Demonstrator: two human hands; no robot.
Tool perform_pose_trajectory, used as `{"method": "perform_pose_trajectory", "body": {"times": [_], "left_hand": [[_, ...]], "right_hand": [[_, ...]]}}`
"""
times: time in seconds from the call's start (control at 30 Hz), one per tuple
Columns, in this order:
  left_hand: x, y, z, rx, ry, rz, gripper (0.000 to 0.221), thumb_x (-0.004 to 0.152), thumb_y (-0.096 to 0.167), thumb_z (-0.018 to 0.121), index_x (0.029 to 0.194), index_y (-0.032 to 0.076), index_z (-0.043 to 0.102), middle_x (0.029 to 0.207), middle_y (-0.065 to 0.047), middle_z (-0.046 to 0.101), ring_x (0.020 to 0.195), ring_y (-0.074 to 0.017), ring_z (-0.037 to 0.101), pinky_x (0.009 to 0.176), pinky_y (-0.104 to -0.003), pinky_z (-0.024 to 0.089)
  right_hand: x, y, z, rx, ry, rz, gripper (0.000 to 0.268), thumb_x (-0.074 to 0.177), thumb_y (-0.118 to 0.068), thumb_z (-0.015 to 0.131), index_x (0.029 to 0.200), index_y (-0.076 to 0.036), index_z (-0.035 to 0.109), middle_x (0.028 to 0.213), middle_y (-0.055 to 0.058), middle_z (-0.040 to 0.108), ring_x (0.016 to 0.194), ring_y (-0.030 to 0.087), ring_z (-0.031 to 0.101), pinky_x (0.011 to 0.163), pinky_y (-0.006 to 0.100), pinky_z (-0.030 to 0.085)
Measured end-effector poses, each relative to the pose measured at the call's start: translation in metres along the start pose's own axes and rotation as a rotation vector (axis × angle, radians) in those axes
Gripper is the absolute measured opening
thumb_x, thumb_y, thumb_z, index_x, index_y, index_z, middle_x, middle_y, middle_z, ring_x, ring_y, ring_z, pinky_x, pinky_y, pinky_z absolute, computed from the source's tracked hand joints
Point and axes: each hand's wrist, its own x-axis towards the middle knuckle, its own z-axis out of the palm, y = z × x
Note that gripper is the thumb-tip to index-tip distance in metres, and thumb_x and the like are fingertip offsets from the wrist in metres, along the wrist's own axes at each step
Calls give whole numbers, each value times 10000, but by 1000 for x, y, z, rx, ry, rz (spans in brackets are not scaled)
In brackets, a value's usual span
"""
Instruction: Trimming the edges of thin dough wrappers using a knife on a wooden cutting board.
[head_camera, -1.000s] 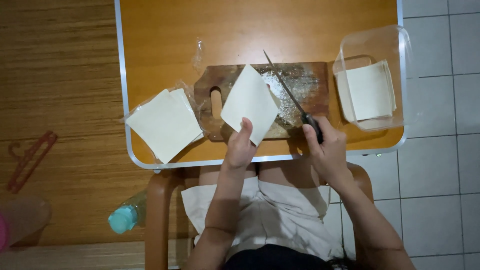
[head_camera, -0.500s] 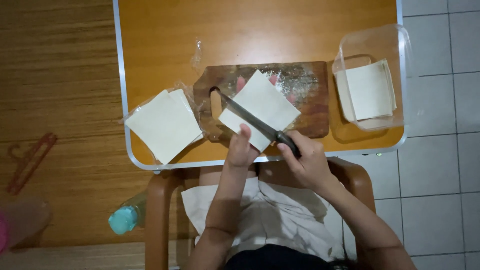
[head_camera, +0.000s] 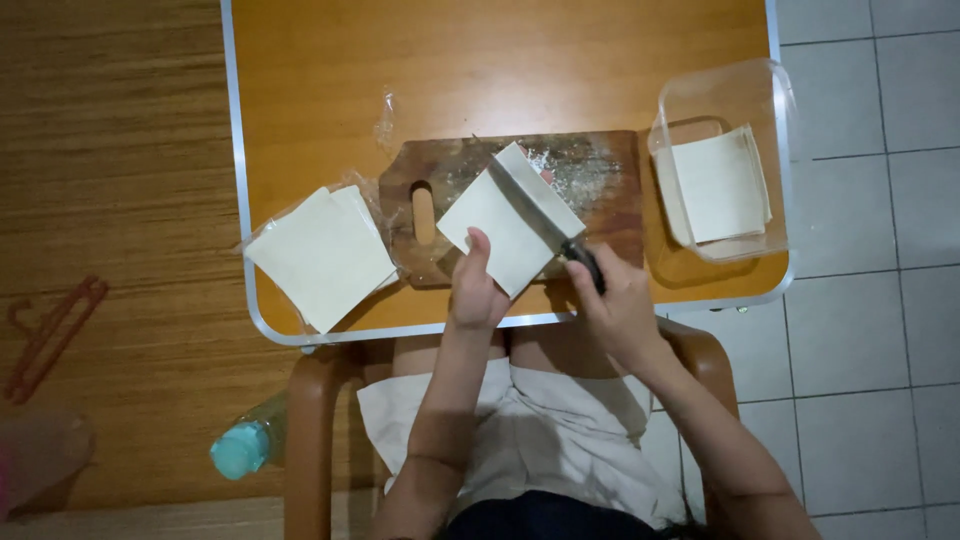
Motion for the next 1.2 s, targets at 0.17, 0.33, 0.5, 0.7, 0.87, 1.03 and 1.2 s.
{"method": "perform_pose_trajectory", "body": {"times": [0.17, 0.33, 0.5, 0.7, 0.87, 1.03, 1.2], "left_hand": [[-3, 2, 8, -5, -67, 9, 616, 1110, 433, 295, 1500, -24, 431, 1473, -234, 497, 1364, -358, 481, 1202, -590, 325], [-10, 8, 13, 27, -91, 48, 591, 1109, 396, 295, 1501, -27, 422, 1471, -244, 500, 1354, -369, 500, 1209, -604, 308], [-10, -4, 3, 22, -44, 0, 571, 1111, 406, 335, 1421, -34, 527, 1403, -238, 563, 1303, -323, 546, 1171, -564, 375], [-10, 22, 14, 38, -44, 33, 573, 1107, 394, 361, 1405, -69, 523, 1377, -241, 582, 1290, -314, 555, 1177, -568, 374], [-14, 9, 10, 24, -78, 4, 591, 1110, 402, 334, 1399, -78, 524, 1358, -251, 591, 1277, -336, 557, 1169, -588, 369], [-14, 9, 7, 46, -46, 42, 582, 1117, 382, 337, 1400, -95, 513, 1360, -256, 588, 1285, -327, 552, 1169, -575, 374], [-15, 8, -1, 34, -66, 46, 569, 1109, 387, 360, 1398, -75, 526, 1360, -247, 597, 1282, -336, 571, 1172, -601, 363]], "right_hand": [[-9, -15, 10, 17, -59, -28, 245, 1014, -314, 641, 984, -73, 665, 620, 164, 625, 575, 373, 670, 547, 401, 513], [1, -6, -2, -39, -1, -41, 281, 1054, -342, 588, 1012, -73, 658, 627, 152, 607, 573, 350, 657, 557, 402, 504], [-1, -21, 9, -17, 39, -76, 224, 1025, -293, 652, 1014, -69, 668, 657, 165, 619, 612, 387, 665, 572, 419, 522], [-2, -18, 14, -78, 29, -123, 221, 1004, -279, 694, 986, -60, 668, 677, 173, 621, 642, 392, 679, 573, 427, 529], [-1, -6, 5, -77, 72, -59, 280, 1071, -334, 582, 1007, -75, 667, 639, 125, 600, 571, 318, 642, 569, 367, 520], [-5, -20, 14, -53, 33, -107, 265, 1033, -306, 637, 969, -49, 647, 657, 180, 606, 627, 410, 661, 567, 429, 523], [5, -11, 7, -83, 63, -105, 270, 1064, -322, 609, 1057, -59, 671, 687, 139, 614, 631, 367, 665, 595, 414, 524]]}}
